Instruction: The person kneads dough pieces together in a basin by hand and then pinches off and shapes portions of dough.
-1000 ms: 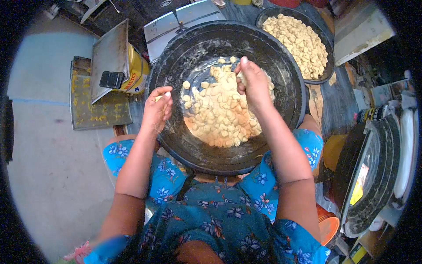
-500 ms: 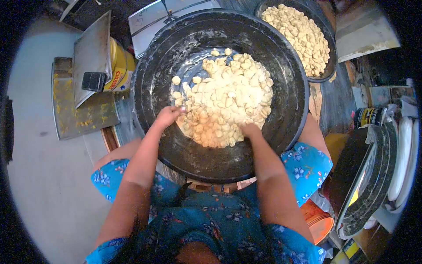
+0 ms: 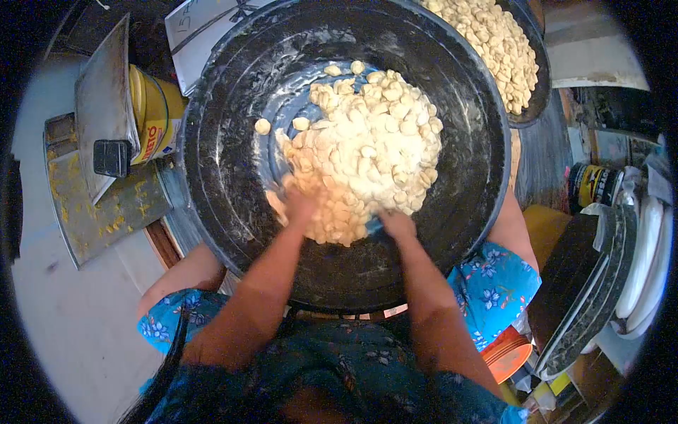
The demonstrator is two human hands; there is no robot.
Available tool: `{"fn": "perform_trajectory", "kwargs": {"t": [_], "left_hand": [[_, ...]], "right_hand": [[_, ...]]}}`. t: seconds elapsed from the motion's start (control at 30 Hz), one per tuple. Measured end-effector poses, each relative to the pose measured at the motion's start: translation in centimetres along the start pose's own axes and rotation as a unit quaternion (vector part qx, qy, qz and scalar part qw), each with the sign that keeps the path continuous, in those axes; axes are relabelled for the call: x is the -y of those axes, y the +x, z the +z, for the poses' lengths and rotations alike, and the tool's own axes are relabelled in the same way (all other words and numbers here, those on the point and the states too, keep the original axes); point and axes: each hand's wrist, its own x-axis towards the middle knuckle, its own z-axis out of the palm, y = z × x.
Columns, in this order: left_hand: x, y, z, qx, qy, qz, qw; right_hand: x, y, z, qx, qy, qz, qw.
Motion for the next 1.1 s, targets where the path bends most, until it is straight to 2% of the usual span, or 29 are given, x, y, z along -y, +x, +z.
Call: {"fn": "perform_trajectory", "kwargs": {"t": [0.03, 0.07, 0.1, 0.13, 0.2, 0.27, 0.33, 0.4, 0.43, 0.47, 0.5, 0.53, 0.57, 0.63, 0.7, 0.73, 0.8, 0.83, 0.87, 0.9, 0.93, 0.97, 1.0, 1.03, 1.1], "left_hand": [[-0.9, -2.7, -1.2, 0.111, -0.011, 0.005, 0.994], [-0.3, -1.7, -1.0, 0.199, -0.116, 0.020, 0.973], [1.3, -0.4, -0.4, 0.284, -0.219, 0.032, 0.933], [2.9, 0.6, -0.4, 0.364, -0.316, 0.045, 0.875], [3.5, 4.4, -4.3, 0.308, -0.279, -0.006, 0.910], [5.0, 8.1, -5.2, 0.105, -0.185, -0.028, 0.977], [7.2, 12.1, -1.5, 0.063, -0.291, -0.040, 0.954], [7.4, 12.9, -1.2, 0.178, -0.365, -0.105, 0.908], [5.1, 10.2, -4.3, 0.292, -0.407, -0.173, 0.848], [2.5, 7.1, -7.8, 0.397, -0.419, -0.244, 0.779], [1.9, 5.7, -7.6, 0.426, -0.368, -0.222, 0.796], [1.8, 4.2, -6.7, 0.437, -0.297, -0.169, 0.832], [1.5, 3.1, -6.3, 0.445, -0.229, -0.116, 0.858], [1.4, 2.3, -6.5, 0.457, -0.098, 0.025, 0.884], [1.6, 2.9, -7.3, 0.446, 0.029, 0.181, 0.876], [0.7, 2.9, -10.2, 0.452, -0.019, 0.114, 0.885], [1.5, 5.2, -13.0, 0.387, -0.155, 0.062, 0.907], [-0.1, 5.5, -16.0, 0.284, -0.096, 0.127, 0.945], [-0.6, 6.7, -17.4, 0.174, -0.102, 0.206, 0.957], [-0.8, 8.6, -17.6, 0.073, -0.109, 0.234, 0.963], [-2.6, 9.4, -19.1, 0.063, -0.088, 0.225, 0.968], [-1.6, 12.6, -16.9, -0.078, -0.065, 0.272, 0.957], [-2.1, 14.9, -15.8, -0.031, -0.093, 0.251, 0.963], [-1.8, 16.2, -13.9, -0.046, -0.027, 0.261, 0.964], [-2.1, 17.0, -9.7, -0.074, 0.105, 0.280, 0.951]], "right_hand": [[-2.1, 1.3, -0.2, 0.004, -0.004, 0.011, 1.000], [-0.5, 1.3, 0.7, 0.095, 0.165, 0.072, 0.979], [1.1, 1.3, 2.6, 0.185, 0.326, 0.132, 0.918], [2.0, 0.8, 4.3, 0.216, 0.402, 0.115, 0.883], [4.0, 0.2, 7.5, 0.267, 0.547, 0.069, 0.790], [7.5, -2.2, 10.4, 0.237, 0.561, 0.101, 0.787], [9.9, -1.8, 13.1, 0.330, 0.560, 0.058, 0.758], [14.4, -3.9, 8.2, 0.338, 0.391, -0.067, 0.853], [16.9, -4.2, 5.4, 0.333, 0.302, -0.129, 0.884], [18.0, -2.9, 3.4, 0.328, 0.266, -0.164, 0.891], [19.3, -1.4, 1.9, 0.324, 0.228, -0.200, 0.896], [20.9, 0.2, 1.3, 0.180, 0.156, -0.293, 0.926], [22.5, 1.8, 0.6, 0.028, 0.077, -0.377, 0.923], [26.4, 4.5, -0.3, -0.074, -0.098, -0.408, 0.905], [27.8, 7.6, 2.3, -0.217, -0.202, -0.373, 0.879], [28.5, 8.5, 3.4, -0.287, -0.251, -0.349, 0.856], [27.8, 8.2, 6.4, -0.228, -0.397, -0.357, 0.814], [27.1, 7.1, 7.8, -0.195, -0.468, -0.358, 0.784], [26.5, 5.2, 8.9, -0.126, -0.476, -0.381, 0.783], [25.2, 2.9, 9.8, -0.056, -0.482, -0.400, 0.777], [23.2, 1.2, 10.8, 0.021, -0.497, -0.425, 0.757], [21.0, -0.3, 11.8, 0.099, -0.506, -0.447, 0.731], [18.1, -1.4, 12.7, 0.117, -0.425, -0.474, 0.762], [15.6, -1.8, 12.6, 0.131, -0.339, -0.498, 0.787], [14.1, -3.8, 7.1, 0.237, -0.263, -0.551, 0.756]]}}
